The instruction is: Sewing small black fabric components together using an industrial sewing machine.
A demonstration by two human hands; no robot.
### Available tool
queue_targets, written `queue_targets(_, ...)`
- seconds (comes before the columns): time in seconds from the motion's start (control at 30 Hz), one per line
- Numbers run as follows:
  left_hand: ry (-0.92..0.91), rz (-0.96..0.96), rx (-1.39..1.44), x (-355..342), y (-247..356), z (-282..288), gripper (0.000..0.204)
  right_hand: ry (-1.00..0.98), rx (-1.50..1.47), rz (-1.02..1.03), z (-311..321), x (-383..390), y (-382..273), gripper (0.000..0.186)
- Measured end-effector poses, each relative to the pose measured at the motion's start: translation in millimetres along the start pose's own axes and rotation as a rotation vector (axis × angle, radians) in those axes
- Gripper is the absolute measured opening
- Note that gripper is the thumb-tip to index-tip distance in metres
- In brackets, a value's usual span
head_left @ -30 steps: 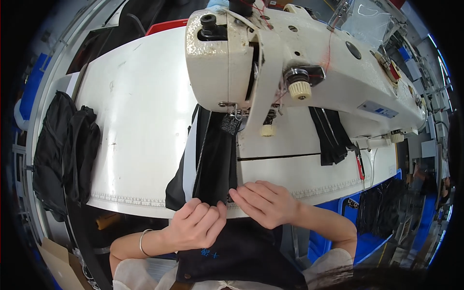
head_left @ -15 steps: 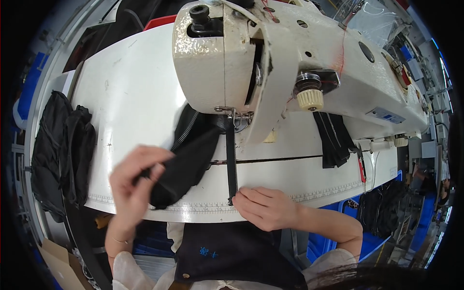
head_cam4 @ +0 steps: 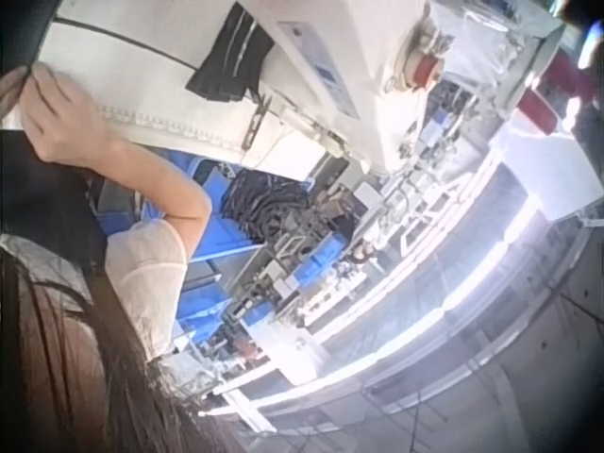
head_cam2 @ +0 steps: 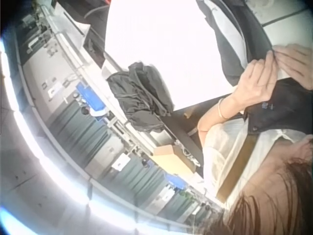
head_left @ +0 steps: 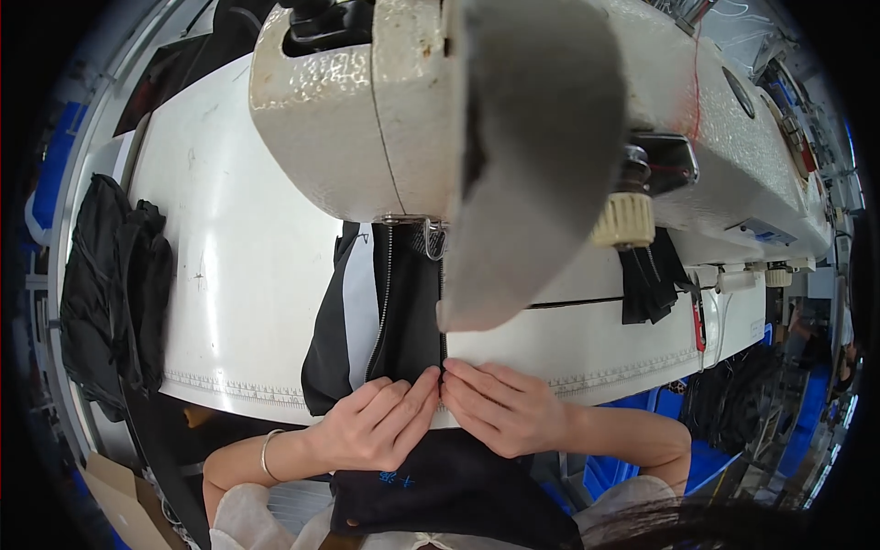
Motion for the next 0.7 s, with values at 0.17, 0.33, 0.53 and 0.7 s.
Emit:
queue_targets(0.17, -0.011, 0.003, 0.009, 0.4, -0.6, -0.9, 0.023, -0.003, -0.012, 0.007, -0.1, -0.4, 0.2, 0.019)
queue_targets(0.33, -0.010, 0.017, 0.019, 1.8, 0.8, -1.2, 0.026, 0.011, -0.020, 0.002, -2.6, 1.5, -1.5, 0.021)
queue_targets(0.53, -0.035, 0.022, 0.034, 0.0, -1.3, -1.7, 0.026, 0.013, -0.036, 0.023, -2.3, 3.5, -0.6, 0.025)
queue_targets(0.7, -0.050, 0.049, 0.077, 0.7, -3.1, -3.4, 0.031, -0.121, 0.032, 0.109, 8.0, -6.7, 5.3, 0.027)
Point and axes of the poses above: each hand's wrist, its own x-axis away from the middle knuckle, its own z-axis out of the back of the hand, y = z × x, the point moved 2 cm from there along -x, towards the middle knuckle, and after that the axes turned 10 degrees about y, right-handed, at the moved point
